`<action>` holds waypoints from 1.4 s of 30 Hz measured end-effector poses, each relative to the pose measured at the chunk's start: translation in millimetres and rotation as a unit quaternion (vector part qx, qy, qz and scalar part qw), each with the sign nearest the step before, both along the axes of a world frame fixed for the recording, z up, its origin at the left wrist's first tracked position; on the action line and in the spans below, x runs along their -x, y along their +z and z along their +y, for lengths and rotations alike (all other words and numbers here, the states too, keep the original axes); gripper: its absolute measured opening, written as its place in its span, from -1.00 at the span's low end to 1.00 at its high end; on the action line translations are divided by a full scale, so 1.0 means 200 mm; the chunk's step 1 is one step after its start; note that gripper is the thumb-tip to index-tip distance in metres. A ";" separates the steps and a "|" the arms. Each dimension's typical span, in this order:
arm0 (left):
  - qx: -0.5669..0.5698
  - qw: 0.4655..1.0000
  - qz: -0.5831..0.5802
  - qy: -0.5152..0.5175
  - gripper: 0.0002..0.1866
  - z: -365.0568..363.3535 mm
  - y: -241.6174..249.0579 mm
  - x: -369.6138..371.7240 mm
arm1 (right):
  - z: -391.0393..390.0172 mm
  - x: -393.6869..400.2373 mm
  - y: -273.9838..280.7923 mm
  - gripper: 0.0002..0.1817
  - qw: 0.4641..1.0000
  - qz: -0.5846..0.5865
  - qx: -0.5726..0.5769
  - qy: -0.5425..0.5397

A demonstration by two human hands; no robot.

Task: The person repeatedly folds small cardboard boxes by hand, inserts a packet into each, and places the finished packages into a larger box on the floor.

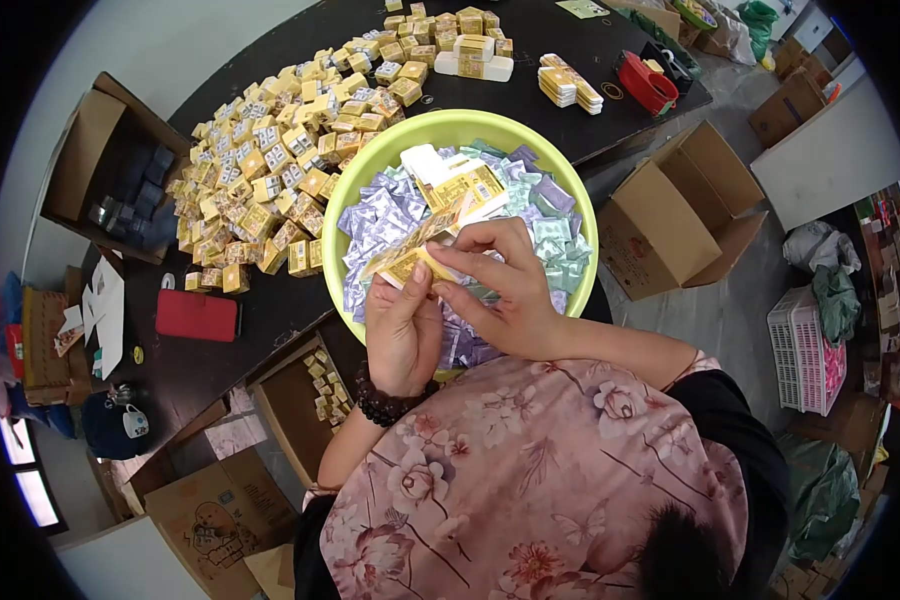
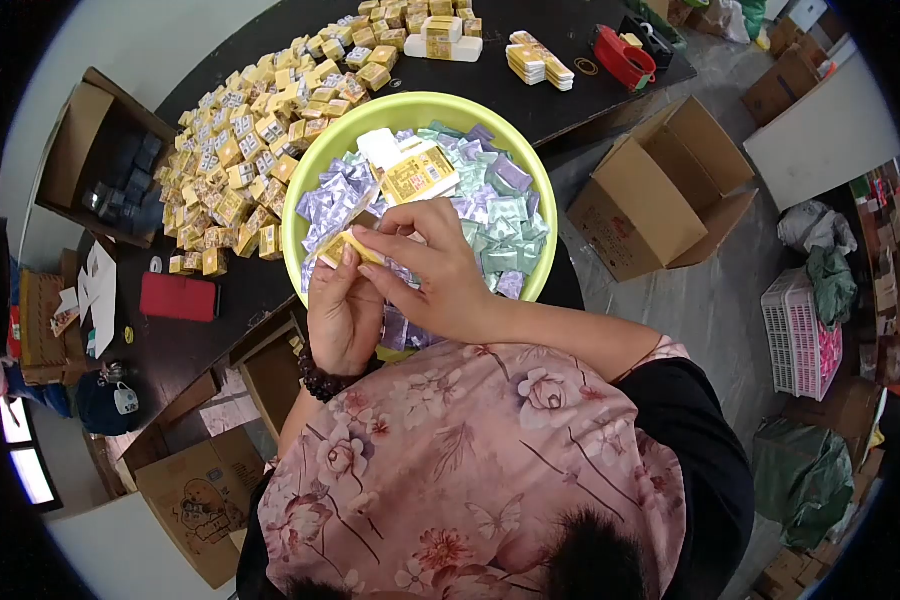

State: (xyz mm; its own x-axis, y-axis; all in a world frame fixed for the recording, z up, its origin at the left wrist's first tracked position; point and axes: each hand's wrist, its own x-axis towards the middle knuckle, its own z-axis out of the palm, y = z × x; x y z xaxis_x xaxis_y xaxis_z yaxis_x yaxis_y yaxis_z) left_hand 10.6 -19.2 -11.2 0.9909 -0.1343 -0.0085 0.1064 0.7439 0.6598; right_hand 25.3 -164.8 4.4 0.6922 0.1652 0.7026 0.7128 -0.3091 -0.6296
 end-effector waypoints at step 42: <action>-0.337 0.923 -0.181 -0.041 -0.41 0.11 0.02 0.04 | -0.20 -0.10 -0.03 -0.66 0.961 0.179 -0.035 0.206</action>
State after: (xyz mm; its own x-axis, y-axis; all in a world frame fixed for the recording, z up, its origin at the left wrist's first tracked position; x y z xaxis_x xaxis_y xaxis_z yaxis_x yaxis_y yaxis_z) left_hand 3.2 1.9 -6.4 0.9321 -0.2941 0.2114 -0.1729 0.1515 0.9732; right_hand 44.4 -205.6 -2.3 0.7772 0.4384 0.4514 0.5001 0.0050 -0.8660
